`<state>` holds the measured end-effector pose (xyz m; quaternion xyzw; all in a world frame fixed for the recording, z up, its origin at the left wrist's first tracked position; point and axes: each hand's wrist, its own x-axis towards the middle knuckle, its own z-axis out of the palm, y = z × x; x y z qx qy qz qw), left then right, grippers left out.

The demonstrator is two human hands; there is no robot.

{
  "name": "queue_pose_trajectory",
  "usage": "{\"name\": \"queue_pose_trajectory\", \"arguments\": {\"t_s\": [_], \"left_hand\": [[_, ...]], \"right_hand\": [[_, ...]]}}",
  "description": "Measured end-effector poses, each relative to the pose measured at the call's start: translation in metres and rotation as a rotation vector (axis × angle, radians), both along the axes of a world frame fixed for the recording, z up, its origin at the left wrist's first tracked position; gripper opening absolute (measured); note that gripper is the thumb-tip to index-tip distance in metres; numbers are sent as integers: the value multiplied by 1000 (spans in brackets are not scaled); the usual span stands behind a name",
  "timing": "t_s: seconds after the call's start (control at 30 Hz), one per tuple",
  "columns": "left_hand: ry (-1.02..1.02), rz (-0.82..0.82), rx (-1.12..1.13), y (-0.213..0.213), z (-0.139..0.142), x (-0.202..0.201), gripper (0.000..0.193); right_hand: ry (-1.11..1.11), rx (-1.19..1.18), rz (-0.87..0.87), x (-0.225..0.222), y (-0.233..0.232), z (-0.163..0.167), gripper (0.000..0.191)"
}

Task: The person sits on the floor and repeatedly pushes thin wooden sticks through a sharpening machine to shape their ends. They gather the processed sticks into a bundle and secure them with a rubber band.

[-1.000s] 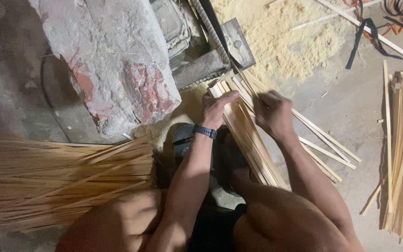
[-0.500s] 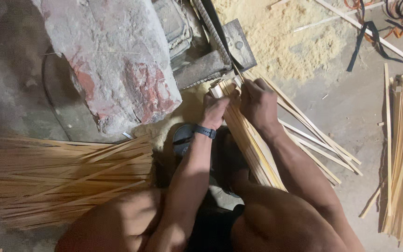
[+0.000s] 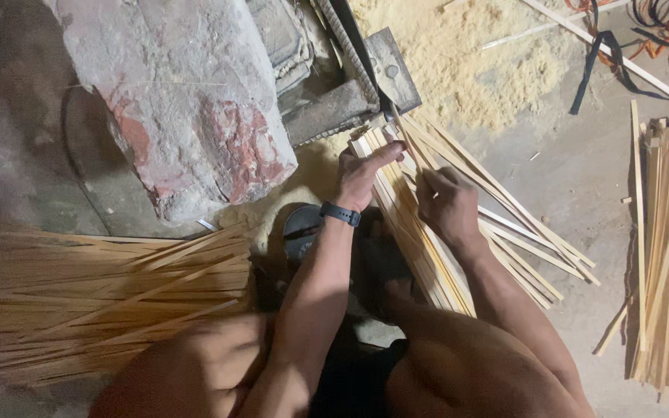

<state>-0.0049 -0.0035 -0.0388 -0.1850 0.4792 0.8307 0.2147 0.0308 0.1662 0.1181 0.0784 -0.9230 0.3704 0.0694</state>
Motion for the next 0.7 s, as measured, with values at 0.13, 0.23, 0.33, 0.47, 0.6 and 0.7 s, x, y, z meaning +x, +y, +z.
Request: {"name": "queue_pose_trajectory", "arguments": {"t_s": [0.13, 0.23, 0.33, 0.47, 0.6, 0.7], "left_hand": [[-110, -63, -58, 0, -7, 0, 34], [-202, 68, -163, -1, -8, 0, 38], [-90, 9, 56, -1, -5, -1, 43], [-64, -45, 58, -1, 0, -3, 50], [-25, -18, -155, 1, 4, -4, 53], [14, -16, -110, 1, 0, -4, 47]], "right_hand": [[95, 9, 5, -34, -19, -11, 4], [109, 33, 48, -52, -28, -7, 6], [86, 44, 50, -43, -21, 2, 5], [283, 245, 41, -3, 6, 5, 14], [-195, -258, 4, 12, 11, -10, 23], [146, 11, -7, -8, 0, -19, 13]]}}
